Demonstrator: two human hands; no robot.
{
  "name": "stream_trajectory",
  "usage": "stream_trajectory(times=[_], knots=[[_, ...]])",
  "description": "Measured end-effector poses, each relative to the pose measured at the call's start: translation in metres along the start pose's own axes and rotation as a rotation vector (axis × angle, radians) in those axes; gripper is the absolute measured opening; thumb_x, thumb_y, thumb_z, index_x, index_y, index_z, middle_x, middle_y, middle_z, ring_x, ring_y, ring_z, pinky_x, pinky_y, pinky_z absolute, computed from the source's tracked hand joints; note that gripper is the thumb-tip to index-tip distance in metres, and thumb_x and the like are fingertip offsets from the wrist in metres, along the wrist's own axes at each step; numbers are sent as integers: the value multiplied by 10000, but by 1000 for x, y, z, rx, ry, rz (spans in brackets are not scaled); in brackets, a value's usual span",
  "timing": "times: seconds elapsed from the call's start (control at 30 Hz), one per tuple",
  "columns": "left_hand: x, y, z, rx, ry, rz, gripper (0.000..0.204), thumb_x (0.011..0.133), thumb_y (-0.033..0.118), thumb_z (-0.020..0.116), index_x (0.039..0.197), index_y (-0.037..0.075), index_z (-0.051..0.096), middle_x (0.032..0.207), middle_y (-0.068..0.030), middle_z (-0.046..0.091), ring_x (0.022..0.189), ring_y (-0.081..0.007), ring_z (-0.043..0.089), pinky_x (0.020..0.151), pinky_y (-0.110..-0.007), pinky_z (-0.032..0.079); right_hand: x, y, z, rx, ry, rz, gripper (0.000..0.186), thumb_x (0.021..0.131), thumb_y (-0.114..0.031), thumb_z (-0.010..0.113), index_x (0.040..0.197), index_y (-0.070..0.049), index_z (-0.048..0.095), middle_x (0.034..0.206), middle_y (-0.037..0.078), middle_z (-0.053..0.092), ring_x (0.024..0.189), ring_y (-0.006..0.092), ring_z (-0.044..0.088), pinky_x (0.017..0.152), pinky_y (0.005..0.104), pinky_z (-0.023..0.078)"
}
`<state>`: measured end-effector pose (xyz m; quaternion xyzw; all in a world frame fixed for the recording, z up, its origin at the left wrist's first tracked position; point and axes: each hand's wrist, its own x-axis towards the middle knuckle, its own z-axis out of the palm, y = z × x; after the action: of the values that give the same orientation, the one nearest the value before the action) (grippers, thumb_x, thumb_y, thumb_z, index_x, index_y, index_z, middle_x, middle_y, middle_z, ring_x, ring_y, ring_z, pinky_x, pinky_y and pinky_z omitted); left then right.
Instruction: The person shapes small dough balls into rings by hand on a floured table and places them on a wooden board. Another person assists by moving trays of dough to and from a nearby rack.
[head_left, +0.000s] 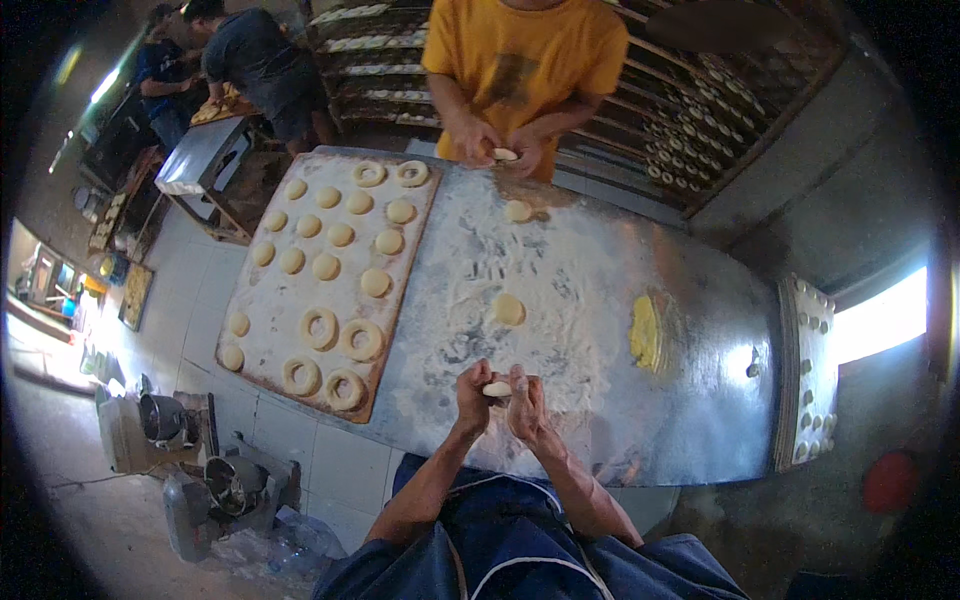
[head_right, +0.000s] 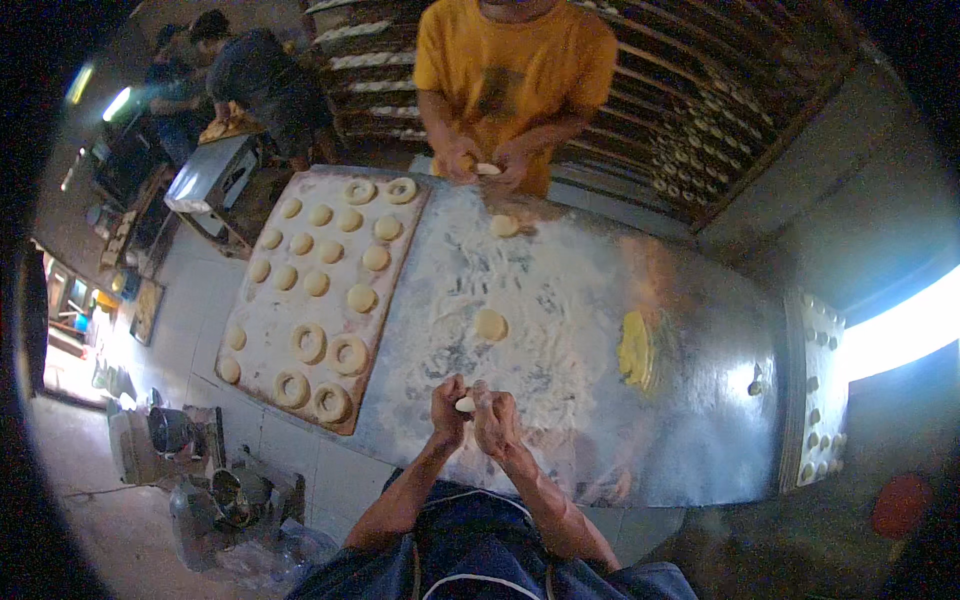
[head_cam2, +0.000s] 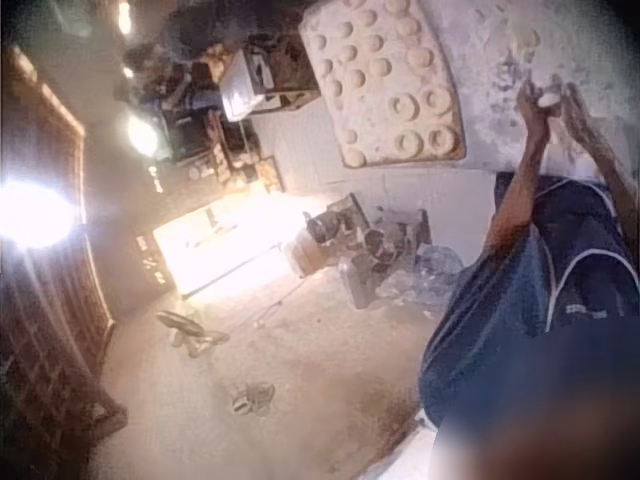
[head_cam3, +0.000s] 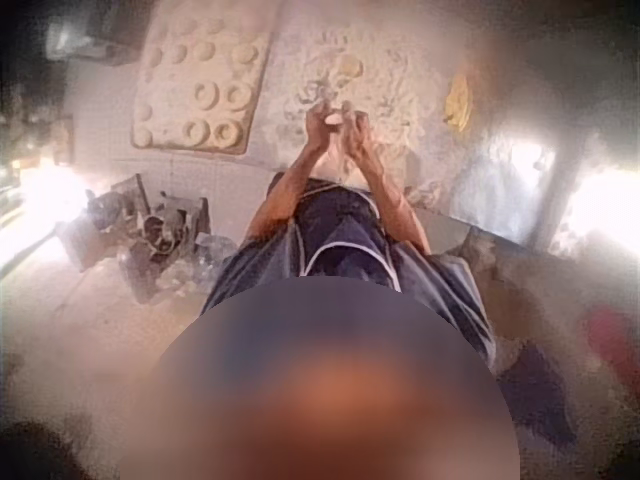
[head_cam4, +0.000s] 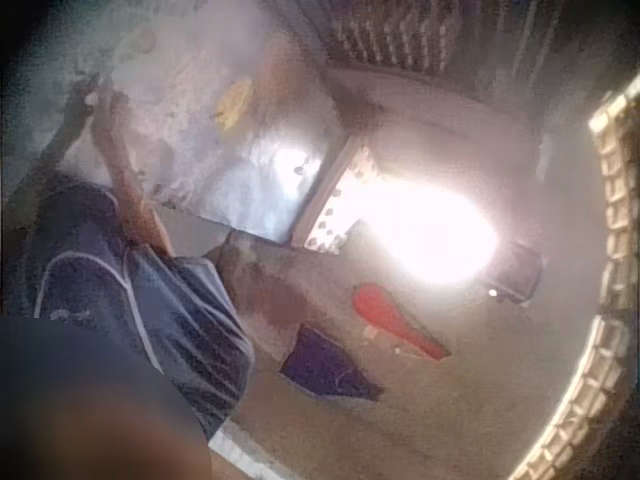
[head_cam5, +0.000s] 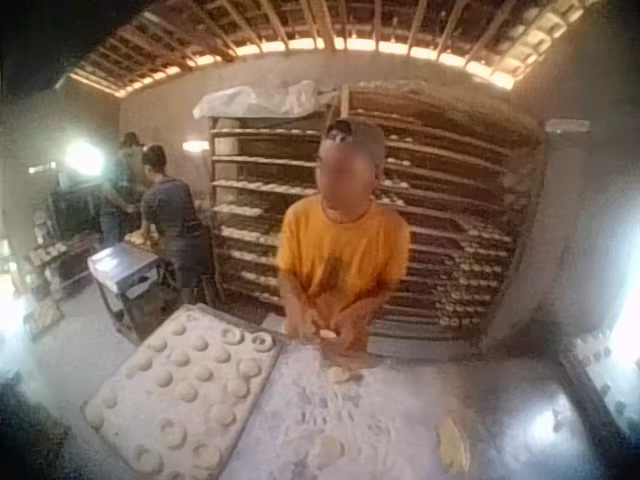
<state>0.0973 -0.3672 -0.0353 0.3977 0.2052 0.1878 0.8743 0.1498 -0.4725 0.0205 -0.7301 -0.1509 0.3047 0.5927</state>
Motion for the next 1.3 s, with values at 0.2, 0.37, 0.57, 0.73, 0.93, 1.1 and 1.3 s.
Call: stream_trajectory(times=[0.2,0.37,0.57,0.73,0.93,1.1,1.3], knots=[[7,41,-46,1018,0,801,394,979,380,483,704,110,398,709,17,394,631,-190,478,582,-364,377,13,-14,51,-204,-120,-59,697,1024,-536,362,921,66,700,762,138,682,701,185,581,661,370,481],[1,77,-81,-423,156,142,309,940,272,484,713,78,404,675,-91,397,601,-273,475,571,-363,371,25,-33,109,-233,-114,-117,670,1025,-522,383,890,56,695,694,96,635,635,154,526,588,354,436],[-3,124,-147,-172,280,290,303,969,311,443,794,63,434,707,-82,441,654,-257,504,592,-395,409,43,-54,186,-242,-321,-162,700,1010,-578,392,756,32,624,632,67,569,621,133,505,565,347,419],[-14,158,-207,1138,411,831,298,951,302,464,796,49,441,708,-100,496,647,-229,518,576,-389,437,68,-43,253,-125,-424,-372,636,1005,-546,395,854,19,643,682,77,608,611,196,553,569,348,452],[-34,197,-263,264,494,639,334,928,291,503,729,28,451,647,-114,452,568,-230,471,551,-380,436,76,-69,309,-355,-677,-562,576,1018,-495,376,951,18,629,708,120,587,627,323,570,632,386,487],[-48,245,-308,372,593,687,314,986,227,424,765,10,469,676,-87,463,672,-205,509,617,-336,446,95,-91,369,61,-804,-772,347,904,-334,566,934,8,615,804,184,632,723,298,624,706,408,513],[-33,269,-326,1263,1052,371,170,923,161,615,982,1,620,852,-171,614,788,-375,596,723,-455,479,116,-90,393,-649,-537,-340,558,790,-180,744,1254,35,521,1101,239,603,1119,393,545,949,466,450]])
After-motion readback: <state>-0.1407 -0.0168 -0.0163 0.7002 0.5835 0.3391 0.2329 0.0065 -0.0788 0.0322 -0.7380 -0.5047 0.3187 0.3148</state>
